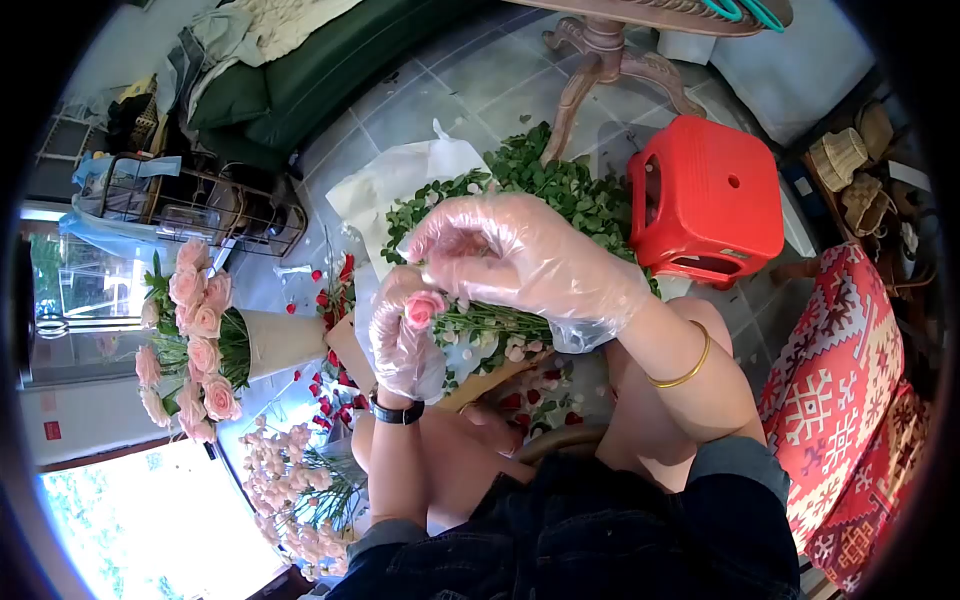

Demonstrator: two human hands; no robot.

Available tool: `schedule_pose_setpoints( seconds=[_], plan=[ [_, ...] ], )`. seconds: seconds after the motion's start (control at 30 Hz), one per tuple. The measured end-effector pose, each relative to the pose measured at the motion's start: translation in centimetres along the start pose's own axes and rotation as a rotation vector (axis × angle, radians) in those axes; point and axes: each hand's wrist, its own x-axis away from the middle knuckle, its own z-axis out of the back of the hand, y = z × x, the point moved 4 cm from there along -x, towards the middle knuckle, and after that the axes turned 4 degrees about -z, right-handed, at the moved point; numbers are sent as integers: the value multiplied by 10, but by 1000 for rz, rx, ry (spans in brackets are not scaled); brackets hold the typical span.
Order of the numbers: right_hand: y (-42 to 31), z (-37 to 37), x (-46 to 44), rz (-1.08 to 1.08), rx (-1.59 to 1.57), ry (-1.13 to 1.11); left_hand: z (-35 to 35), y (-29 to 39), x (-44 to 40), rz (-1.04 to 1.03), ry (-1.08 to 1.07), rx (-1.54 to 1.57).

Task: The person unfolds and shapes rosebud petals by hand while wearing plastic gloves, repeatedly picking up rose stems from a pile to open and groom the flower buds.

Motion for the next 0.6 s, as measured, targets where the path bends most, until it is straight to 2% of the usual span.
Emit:
schedule_pose_setpoints(
  seconds=[0.1, 0.2, 0.3, 0.4, 0.47, 0.53, 0.6],
  plan=[
    [2, 9, -5, 47, -102, 77, 4, -12, -8, 30, -20, -29],
    [1, 13, -10, 2, 5, -61, 2, -11, -22, -49, -37, -44],
    [9, 20, -17, 2, 11, -16, 3, -14, -35, -116, -89, -111],
    [14, 28, -20, -107, -140, -1, -1, -20, -41, -64, -63, 50],
    [15, 31, -21, -105, -188, 7, -10, -15, -46, -72, -122, 175],
    [15, 32, -21, -100, -235, 18, -10, -17, -43, -59, -122, 173],
    [15, 31, -21, -101, -155, 46, -10, -17, -44, -55, -144, 95]
  ],
)
